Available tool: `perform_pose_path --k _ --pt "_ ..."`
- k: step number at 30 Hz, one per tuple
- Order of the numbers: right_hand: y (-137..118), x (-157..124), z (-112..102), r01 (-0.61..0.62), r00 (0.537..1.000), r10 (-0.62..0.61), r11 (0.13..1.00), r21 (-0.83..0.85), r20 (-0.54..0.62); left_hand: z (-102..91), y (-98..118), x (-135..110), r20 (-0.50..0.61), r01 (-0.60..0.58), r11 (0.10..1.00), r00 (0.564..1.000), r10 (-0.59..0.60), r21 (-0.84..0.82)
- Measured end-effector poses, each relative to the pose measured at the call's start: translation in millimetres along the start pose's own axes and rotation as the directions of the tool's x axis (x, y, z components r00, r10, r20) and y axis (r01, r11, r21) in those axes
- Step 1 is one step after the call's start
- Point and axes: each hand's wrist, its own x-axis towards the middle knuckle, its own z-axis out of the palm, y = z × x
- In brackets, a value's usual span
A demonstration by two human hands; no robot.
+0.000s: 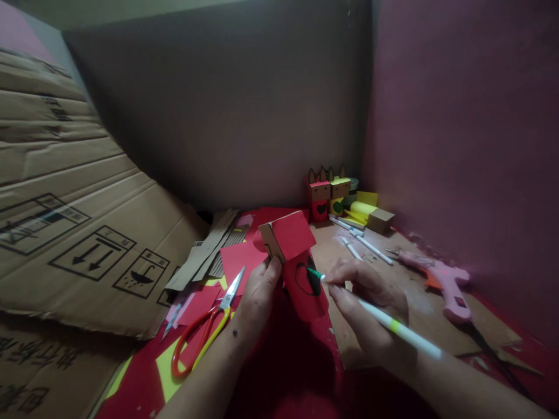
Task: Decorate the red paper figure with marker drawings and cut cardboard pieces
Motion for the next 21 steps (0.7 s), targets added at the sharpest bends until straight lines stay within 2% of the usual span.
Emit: perform_pose_path --k 21 --pt "-1.6 1.4 -1.2 0.004 1.000 -0.004 1.000 0.010 0.015 -2.3 -6.0 0.3 -0.030 -0.008 1.000 1.000 0.009 0.022"
